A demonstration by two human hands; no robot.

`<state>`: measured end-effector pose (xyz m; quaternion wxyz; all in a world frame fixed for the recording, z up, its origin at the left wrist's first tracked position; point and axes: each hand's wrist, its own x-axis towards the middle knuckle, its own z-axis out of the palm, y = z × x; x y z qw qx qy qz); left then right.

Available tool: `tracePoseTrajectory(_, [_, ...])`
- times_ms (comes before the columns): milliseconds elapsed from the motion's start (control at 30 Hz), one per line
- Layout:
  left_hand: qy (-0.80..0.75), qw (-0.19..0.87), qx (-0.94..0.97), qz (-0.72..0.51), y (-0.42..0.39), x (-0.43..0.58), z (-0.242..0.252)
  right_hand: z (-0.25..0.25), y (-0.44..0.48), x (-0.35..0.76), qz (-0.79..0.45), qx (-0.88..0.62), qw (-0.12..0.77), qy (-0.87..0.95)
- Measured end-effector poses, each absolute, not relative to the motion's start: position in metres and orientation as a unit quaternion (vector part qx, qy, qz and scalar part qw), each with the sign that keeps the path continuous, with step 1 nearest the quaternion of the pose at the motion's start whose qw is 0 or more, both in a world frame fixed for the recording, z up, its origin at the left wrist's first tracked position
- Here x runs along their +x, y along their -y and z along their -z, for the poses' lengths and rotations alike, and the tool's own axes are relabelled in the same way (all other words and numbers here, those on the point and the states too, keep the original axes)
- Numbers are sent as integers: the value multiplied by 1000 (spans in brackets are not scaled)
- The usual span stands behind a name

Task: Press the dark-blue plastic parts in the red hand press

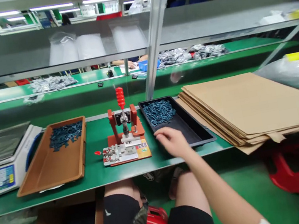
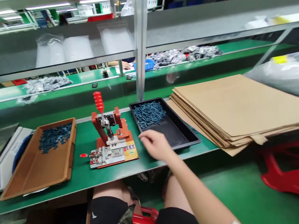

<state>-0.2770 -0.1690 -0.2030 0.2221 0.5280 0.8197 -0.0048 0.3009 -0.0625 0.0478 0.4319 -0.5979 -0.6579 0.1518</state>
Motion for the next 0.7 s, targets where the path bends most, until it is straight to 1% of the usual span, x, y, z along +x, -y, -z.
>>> tracePoseTrajectory(33, [-808,239,537,34,166,-267,190,-46,42,318,-133,-627,406,651])
tracePoseTrajectory(67, [-788,275,548,52,164,-256,173,-43,21,334,-121,-651,360,658])
tracePoseTrajectory(100, [-755,330,564,50,160,-244,154,-38,2,348,-113,-670,306,667])
tracePoseTrajectory(200, [-627,511,587,-41,141,-215,81,-21,-44,373,-95,-692,144,701])
tracePoseTrajectory(267, [-555,568,595,-126,112,-204,28,-12,-61,379,-83,-694,64,713])
tracePoseTrajectory(300, [-526,568,611,-165,91,-201,3,-9,-66,379,-76,-695,38,714])
tracePoseTrajectory(367, [-514,513,656,-204,40,-199,-37,-7,-71,377,-67,-697,15,714])
tracePoseTrajectory(400, [-542,444,681,-213,11,-198,-51,-9,-71,376,-64,-697,14,714])
tracePoseTrajectory(467, [-635,255,709,-173,-43,-196,-67,-14,-68,375,-60,-698,24,714])
tracePoseTrajectory(533, [-685,148,700,-134,-84,-193,-68,-21,-62,374,-56,-698,39,713])
tracePoseTrajectory(700, [-717,93,688,-70,-125,-193,-43,-36,-48,382,-64,-713,96,692])
